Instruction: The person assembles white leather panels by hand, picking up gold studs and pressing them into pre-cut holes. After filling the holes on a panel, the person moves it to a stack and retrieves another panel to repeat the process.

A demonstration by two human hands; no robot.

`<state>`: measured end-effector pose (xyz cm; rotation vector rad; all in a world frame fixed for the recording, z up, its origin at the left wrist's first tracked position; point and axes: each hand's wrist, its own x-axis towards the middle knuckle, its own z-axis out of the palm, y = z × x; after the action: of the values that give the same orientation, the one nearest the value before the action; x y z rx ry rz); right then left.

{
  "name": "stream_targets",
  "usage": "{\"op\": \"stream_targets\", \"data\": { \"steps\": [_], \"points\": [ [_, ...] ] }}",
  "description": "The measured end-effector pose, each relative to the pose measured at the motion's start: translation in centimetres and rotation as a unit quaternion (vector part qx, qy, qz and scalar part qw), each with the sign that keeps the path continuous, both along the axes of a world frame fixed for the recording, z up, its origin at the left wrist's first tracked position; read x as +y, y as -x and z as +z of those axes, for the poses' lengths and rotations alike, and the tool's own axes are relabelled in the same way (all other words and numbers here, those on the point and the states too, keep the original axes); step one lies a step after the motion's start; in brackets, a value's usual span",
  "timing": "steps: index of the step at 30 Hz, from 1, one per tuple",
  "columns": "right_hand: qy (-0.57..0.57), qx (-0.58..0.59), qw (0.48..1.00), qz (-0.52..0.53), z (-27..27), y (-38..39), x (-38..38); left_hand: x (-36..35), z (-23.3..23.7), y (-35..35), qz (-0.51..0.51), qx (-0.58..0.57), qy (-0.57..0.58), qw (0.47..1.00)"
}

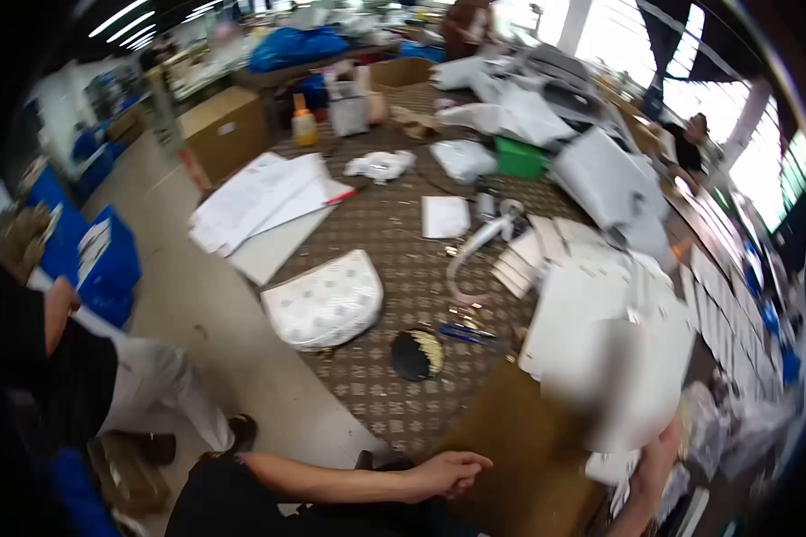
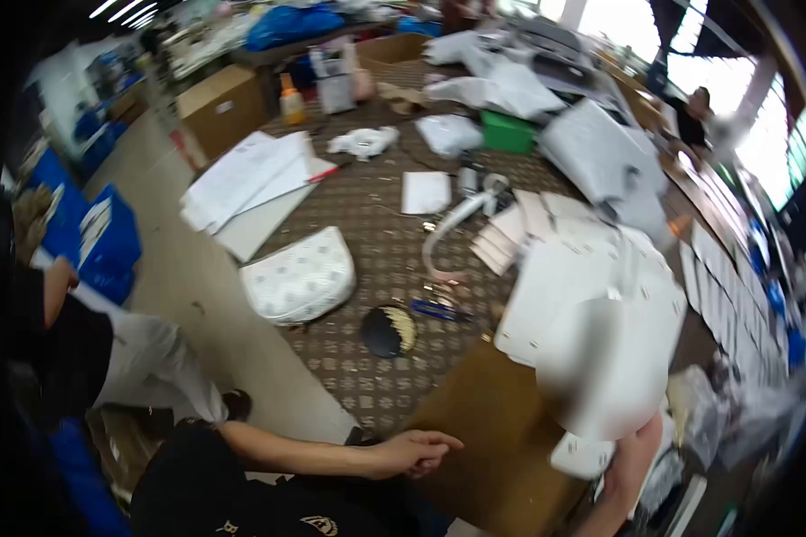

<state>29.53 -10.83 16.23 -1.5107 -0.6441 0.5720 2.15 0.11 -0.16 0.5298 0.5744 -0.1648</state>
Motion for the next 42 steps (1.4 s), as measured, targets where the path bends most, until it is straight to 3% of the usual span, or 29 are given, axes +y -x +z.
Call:
{"op": "stream_targets", "data": {
  "steps": [4,5,6,7,8,9,11,15,18,20,24,29,32,34,36,38,42],
  "points": [
    [-0.006,0.021,0.999,0.034,-0.8,-9.8,6.6,0.5,1.2,0.7,0.001,0.015,-0.028,0.999],
    [0.049,-0.066,0.997,0.012,-2.6,-12.4,7.3,0.4,1.7,0.7,0.019,0.022,-0.011,1.0],
    [0.19,-0.201,0.957,-0.089,-2.0,-11.9,7.0,0.5,2.3,0.7,0.038,0.033,0.004,0.999],
    [0.187,-0.36,0.907,-0.115,-4.5,-14.0,6.4,0.5,2.2,0.6,-0.018,0.032,0.004,0.999],
    [0.118,-0.414,0.889,-0.155,-5.3,-13.9,5.4,0.4,2.0,0.9,0.015,0.016,-0.001,1.0],
    [0.099,-0.346,0.92,-0.158,-4.5,-12.8,4.0,0.5,1.7,1.0,0.058,0.0,-0.005,0.998],
    [0.099,-0.282,0.942,-0.152,-4.7,-11.8,0.1,0.7,1.4,0.5,0.026,0.005,-0.009,1.0],
    [0.19,-0.247,0.925,-0.218,-7.3,-12.2,-9.7,0.9,1.0,-0.7,0.014,0.007,-0.036,0.999],
    [0.219,-0.261,0.882,-0.324,-9.9,-15.4,-18.6,1.1,0.9,-1.9,0.005,-0.002,-0.056,0.998],
    [0.249,-0.301,0.826,-0.407,-10.2,-17.9,-25.1,1.2,0.7,-2.8,-0.006,-0.018,-0.065,0.998],
    [0.346,-0.247,0.74,-0.521,-11.3,-21.5,-35.8,1.3,0.5,-4.5,-0.018,-0.032,-0.089,0.995],
    [0.24,-0.244,0.871,-0.351,-9.4,-15.9,-31.2,1.5,0.1,-4.9,0.062,0.005,-0.138,0.989],
    [0.232,-0.238,0.91,-0.247,-10.3,-14.6,-26.2,1.1,0.0,-5.1,0.095,0.034,-0.191,0.976],
    [0.252,-0.226,0.919,-0.201,-10.8,-14.1,-23.5,-0.8,2.4,-6.2,0.106,0.024,-0.17,0.979],
    [0.295,-0.418,0.839,-0.184,-12.5,-14.1,-21.5,-1.2,2.4,-5.7,0.094,0.044,-0.178,0.979],
    [0.354,-0.359,0.854,-0.129,-13.2,-14.7,-20.1,-1.4,2.5,-5.1,0.104,0.047,-0.176,0.978],
    [0.482,-0.385,0.777,-0.121,-15.6,-13.0,-17.7,-1.3,2.5,-3.9,0.119,0.035,-0.162,0.979]
  ]
}}
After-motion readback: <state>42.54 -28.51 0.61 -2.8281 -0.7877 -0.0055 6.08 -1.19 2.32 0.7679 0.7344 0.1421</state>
